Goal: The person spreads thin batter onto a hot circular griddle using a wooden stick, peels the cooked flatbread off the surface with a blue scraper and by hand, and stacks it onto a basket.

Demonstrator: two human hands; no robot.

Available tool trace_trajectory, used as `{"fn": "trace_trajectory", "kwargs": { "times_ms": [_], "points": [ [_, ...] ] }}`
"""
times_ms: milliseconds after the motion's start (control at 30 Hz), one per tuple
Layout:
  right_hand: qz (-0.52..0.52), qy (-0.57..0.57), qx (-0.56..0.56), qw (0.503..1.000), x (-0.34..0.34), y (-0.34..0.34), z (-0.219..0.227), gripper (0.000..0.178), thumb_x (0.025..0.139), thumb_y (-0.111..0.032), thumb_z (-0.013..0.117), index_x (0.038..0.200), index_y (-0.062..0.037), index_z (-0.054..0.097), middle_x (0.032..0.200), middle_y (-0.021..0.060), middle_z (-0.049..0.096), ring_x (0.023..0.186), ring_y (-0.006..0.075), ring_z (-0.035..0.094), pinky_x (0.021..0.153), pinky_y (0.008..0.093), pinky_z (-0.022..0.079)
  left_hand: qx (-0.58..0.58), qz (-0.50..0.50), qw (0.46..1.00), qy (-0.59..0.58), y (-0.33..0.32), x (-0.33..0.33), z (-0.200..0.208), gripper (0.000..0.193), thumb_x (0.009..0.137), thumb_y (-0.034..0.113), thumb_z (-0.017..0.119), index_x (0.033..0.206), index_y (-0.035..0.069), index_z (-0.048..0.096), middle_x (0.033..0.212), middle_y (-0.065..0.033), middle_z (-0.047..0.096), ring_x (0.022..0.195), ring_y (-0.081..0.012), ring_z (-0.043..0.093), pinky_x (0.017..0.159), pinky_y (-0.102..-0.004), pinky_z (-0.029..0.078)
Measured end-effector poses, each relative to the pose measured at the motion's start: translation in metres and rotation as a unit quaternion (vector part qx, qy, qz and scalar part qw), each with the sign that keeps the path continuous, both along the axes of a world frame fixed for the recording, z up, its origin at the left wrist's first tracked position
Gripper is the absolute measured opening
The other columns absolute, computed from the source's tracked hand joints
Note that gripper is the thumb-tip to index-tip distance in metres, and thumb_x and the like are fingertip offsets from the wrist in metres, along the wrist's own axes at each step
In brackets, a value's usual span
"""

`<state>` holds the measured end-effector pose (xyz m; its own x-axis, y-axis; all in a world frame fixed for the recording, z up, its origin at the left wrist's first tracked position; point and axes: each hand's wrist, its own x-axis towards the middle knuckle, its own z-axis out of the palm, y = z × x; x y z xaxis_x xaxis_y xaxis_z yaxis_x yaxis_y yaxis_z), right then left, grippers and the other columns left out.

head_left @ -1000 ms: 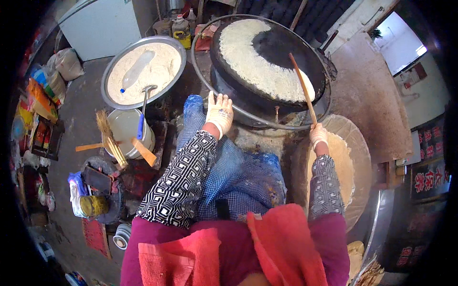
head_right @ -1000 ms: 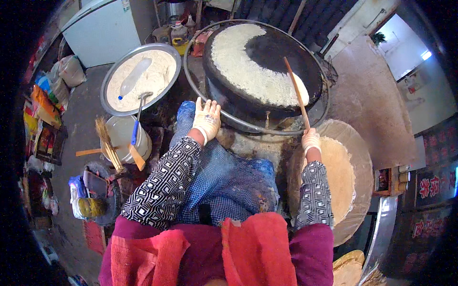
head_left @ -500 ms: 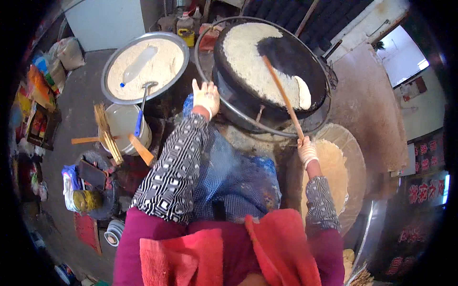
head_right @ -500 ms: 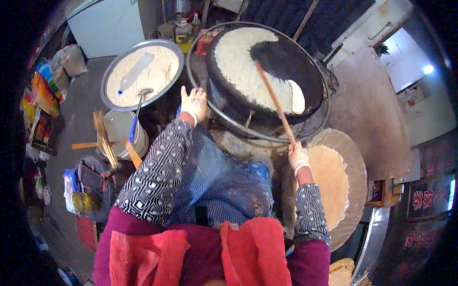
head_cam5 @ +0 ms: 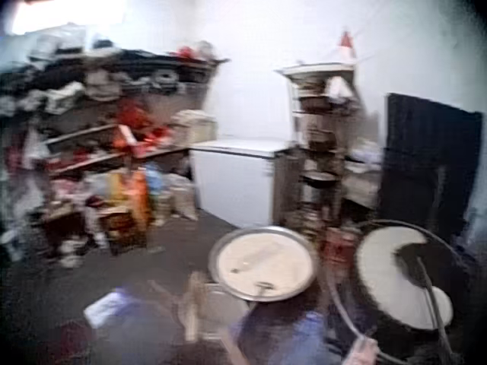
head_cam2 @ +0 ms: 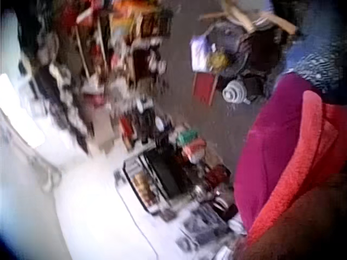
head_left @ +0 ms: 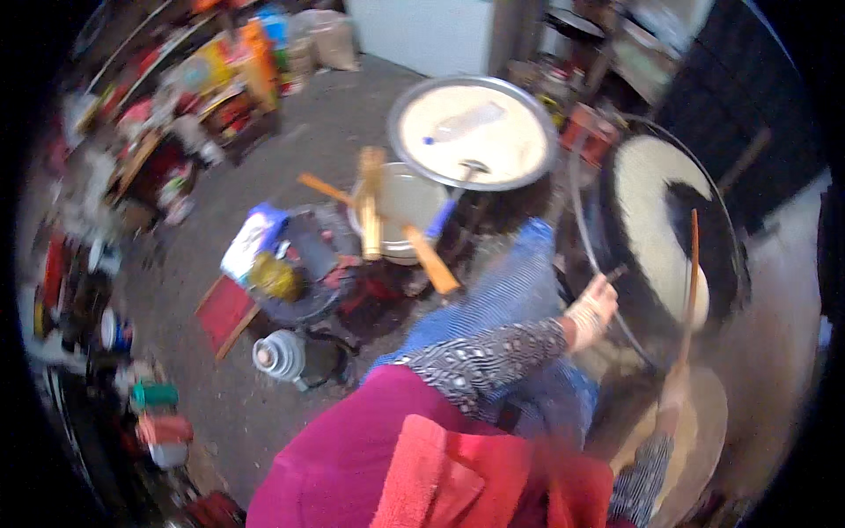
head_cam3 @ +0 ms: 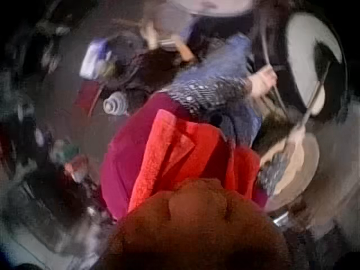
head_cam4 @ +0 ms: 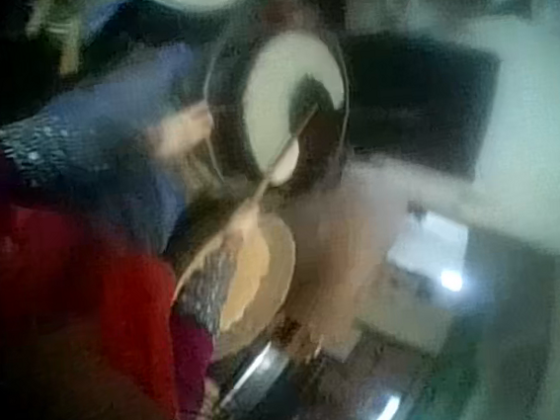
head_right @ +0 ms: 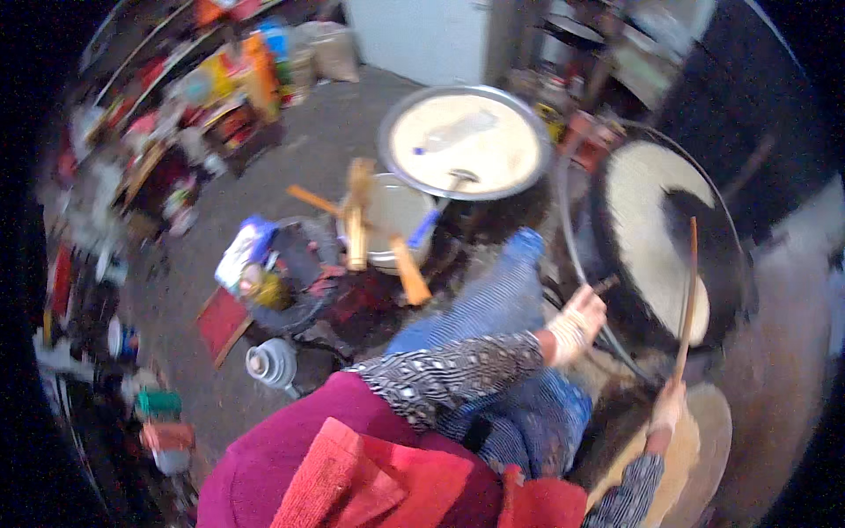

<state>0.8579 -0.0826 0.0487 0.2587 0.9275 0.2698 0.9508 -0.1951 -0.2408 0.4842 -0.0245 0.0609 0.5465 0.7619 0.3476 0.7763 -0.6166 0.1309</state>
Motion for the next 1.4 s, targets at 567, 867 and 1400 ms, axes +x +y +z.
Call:
{"fn": "trace_trajectory", "kwargs": {
  "times_ms": [567,867,1400],
  "points": [
    [0.017,-0.009,-0.064,0.998,-0.036,-0.014,0.044,0.028,0.094,-0.025,0.051,0.102,0.0011,0.060,0.095,0.0230,0.064,0.086,0.0375,0.061,0.075,0.0452,0.048,0.059,0.029,0.997,-0.039,0.028,-0.049,0.023,0.016,0.074,0.017,0.055,0.071,0.008,0.067,0.081,-0.0076,0.064,0.095,-0.0262,0.057,0.088,-0.0455,0.038],
    [-0.055,-0.011,-0.136,0.989,-0.094,-0.013,0.058,0.032,0.091,-0.031,0.050,0.095,-0.0022,0.065,0.088,0.0291,0.064,0.087,0.0426,0.064,0.079,0.0531,0.049,0.004,0.040,0.997,0.060,0.058,-0.076,0.019,0.053,0.078,0.026,0.063,0.123,0.000,0.054,0.135,-0.0170,0.051,0.131,-0.0310,0.040,0.110,-0.0602,0.014],
    [-0.119,0.054,-0.119,0.984,-0.116,-0.006,0.095,0.030,0.092,-0.023,0.045,0.105,-0.0002,0.061,0.097,0.0200,0.069,0.092,0.0330,0.067,0.080,0.0432,0.053,-0.020,0.004,0.990,0.141,0.010,-0.064,0.030,0.068,0.080,0.032,0.057,0.137,-0.001,0.040,0.143,-0.0179,0.041,0.137,-0.0336,0.031,0.113,-0.0607,0.005]
  ]
}}
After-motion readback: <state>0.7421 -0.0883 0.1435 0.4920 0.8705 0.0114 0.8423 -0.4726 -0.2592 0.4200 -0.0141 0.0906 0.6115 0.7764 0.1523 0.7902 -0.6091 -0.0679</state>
